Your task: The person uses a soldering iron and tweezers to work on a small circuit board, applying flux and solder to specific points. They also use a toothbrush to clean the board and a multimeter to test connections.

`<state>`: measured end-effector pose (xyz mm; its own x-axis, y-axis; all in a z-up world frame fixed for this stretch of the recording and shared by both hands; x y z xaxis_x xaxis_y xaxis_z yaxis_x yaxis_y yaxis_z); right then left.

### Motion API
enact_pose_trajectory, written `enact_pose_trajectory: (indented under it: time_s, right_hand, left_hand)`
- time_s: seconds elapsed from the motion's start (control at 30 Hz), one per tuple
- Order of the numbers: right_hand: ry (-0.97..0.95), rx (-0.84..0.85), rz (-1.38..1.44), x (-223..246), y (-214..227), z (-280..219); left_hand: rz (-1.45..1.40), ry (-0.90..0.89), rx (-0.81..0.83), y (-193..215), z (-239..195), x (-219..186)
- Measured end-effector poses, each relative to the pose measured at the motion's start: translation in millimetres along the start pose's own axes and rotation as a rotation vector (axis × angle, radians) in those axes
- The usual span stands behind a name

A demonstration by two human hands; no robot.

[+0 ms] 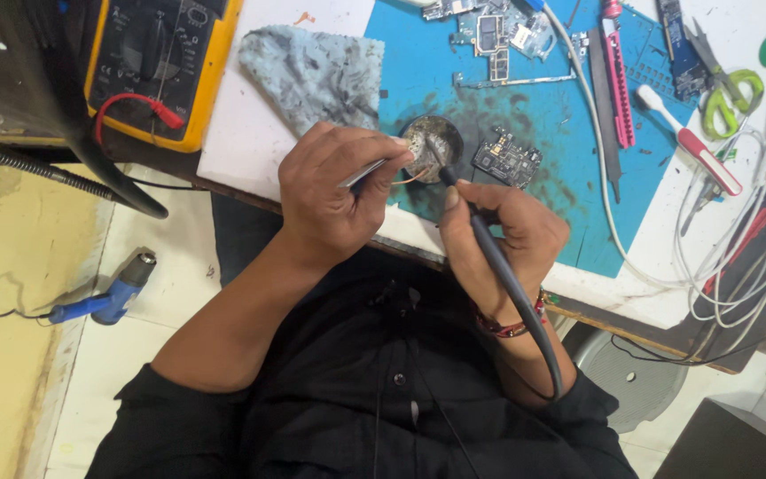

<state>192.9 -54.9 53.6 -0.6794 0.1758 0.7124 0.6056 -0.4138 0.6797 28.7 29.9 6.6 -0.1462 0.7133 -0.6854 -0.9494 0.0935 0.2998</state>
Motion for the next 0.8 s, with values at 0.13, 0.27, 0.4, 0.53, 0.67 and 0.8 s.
enact_pose_trajectory:
  time_s: [0.13, 0.27, 0.4, 0.53, 0.67, 0.8]
  right_hand:
    - [-0.016, -0.021, -0.010, -0.8, 0.9, 0.9]
    - [-0.037, -0.019, -0.006, -1.1, 1.0, -2.9]
    - [0.015, -0.022, -0.008, -0.7, 1.6, 0.3]
    - [0.009, -0.016, -0.021, 0.5, 2.4, -0.9]
    - [-0.019, -0.027, -0.030, 2.4, 2.6, -1.9]
    - [0.037, -0.030, -0.020, 3.2, 2.8, 1.6]
  left_hand:
    - [-0.012, -0.019, 0.000, -2.3, 1.5, 1.5]
    - [0.010, -0.011, 0.013, -0.2, -2.4, 1.1]
    - [-0.012, -0.014, 0.015, -1.3, 0.5, 2.1]
    - [-0.001, -0.014, 0.007, -2.3, 0.1, 1.3]
    - [0.009, -0.006, 0.015, 0.2, -1.5, 0.2]
    - [-0.019, -0.015, 0.009, -1.2, 1.1, 1.1]
Point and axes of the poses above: each hand's wrist, its own z-axis towards the middle knuckle, its own y-axis out of the back of the hand, x = y × z, the point moved 2 cm from there along z, towards the middle knuckle, and after that the axes turned 10 degrees about -y, right-handed, at the moved point
